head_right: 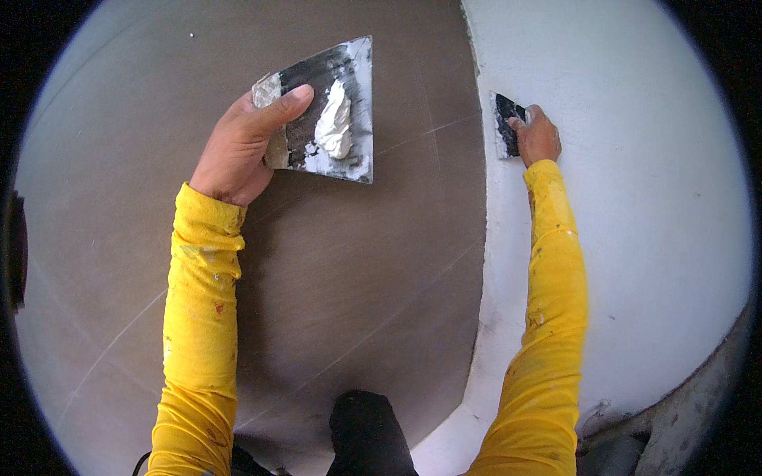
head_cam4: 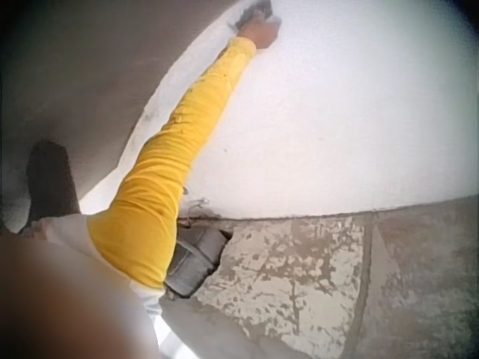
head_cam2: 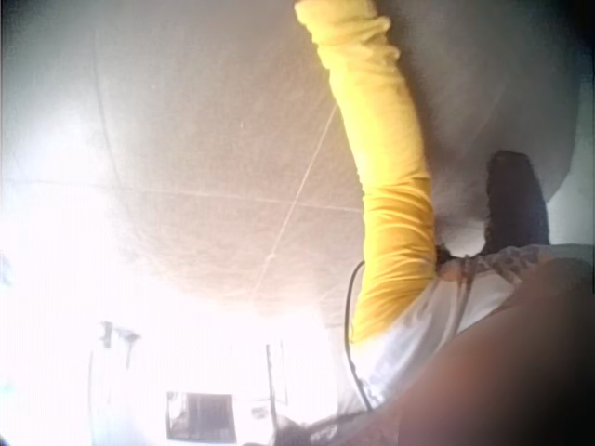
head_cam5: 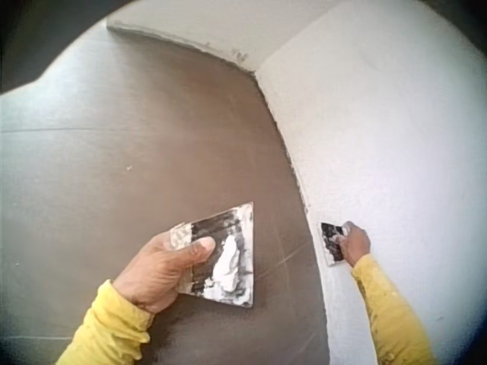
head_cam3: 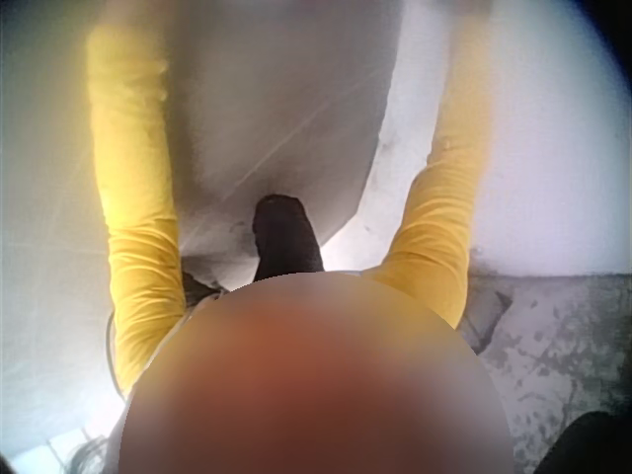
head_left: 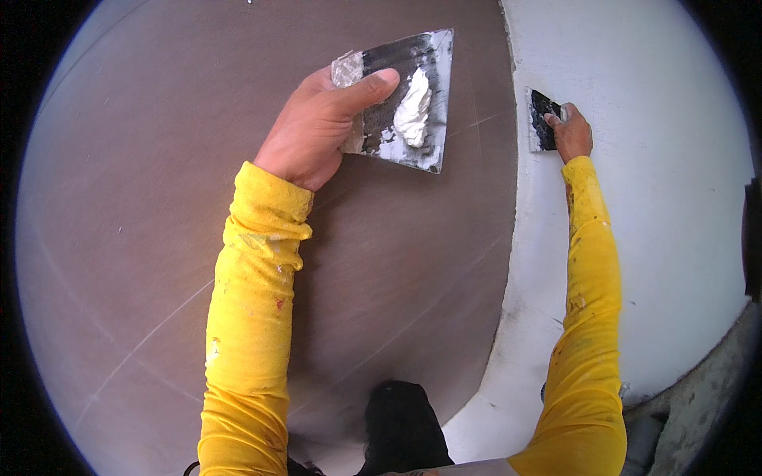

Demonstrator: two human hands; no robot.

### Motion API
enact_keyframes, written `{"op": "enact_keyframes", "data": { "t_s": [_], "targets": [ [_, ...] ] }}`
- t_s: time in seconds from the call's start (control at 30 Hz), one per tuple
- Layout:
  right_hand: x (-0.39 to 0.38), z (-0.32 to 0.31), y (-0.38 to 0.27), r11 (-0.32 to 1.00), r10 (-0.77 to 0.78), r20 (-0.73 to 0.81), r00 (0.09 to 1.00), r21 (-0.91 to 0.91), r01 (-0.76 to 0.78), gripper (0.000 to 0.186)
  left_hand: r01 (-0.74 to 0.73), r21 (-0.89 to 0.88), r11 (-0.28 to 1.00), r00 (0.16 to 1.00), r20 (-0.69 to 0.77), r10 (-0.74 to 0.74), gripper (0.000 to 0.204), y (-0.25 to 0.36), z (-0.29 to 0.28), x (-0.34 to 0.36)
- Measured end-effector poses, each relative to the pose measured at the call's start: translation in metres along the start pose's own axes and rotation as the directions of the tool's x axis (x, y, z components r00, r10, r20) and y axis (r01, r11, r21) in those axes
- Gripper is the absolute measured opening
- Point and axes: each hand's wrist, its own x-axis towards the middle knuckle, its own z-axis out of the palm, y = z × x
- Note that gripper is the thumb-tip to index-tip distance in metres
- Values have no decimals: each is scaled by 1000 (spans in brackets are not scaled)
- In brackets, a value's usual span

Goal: The person scoops white wall compound from a countertop onto a hawk using a putty knife, then kneels and applies the compound to the wall near a sink drainpipe. The person repeatedly transfers compound between tools and smooths the wall surface.

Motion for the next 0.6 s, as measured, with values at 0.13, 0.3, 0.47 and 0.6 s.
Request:
{"op": "enact_keyframes", "data": {
  "t_s": [0.13,0.3,0.47,0.6],
  "targets": [
    [12,9,-2,964,-65,4,998,-260,64,32,4,13,1000,1000,-14,-4,26,0,-3,-3],
    [10,-42,4,946,-117,-91,989,-312,83,32,41,11,999,999,-27,-41,26,-2,-7,-4],
    [-21,-71,15,926,-291,246,925,-170,336,21,28,11,1000,999,-21,-28,26,-4,-6,-5],
    [-11,-26,1,700,-385,522,761,-373,609,14,28,12,1000,999,-24,-28,26,-3,-6,-7]
  ]
}}
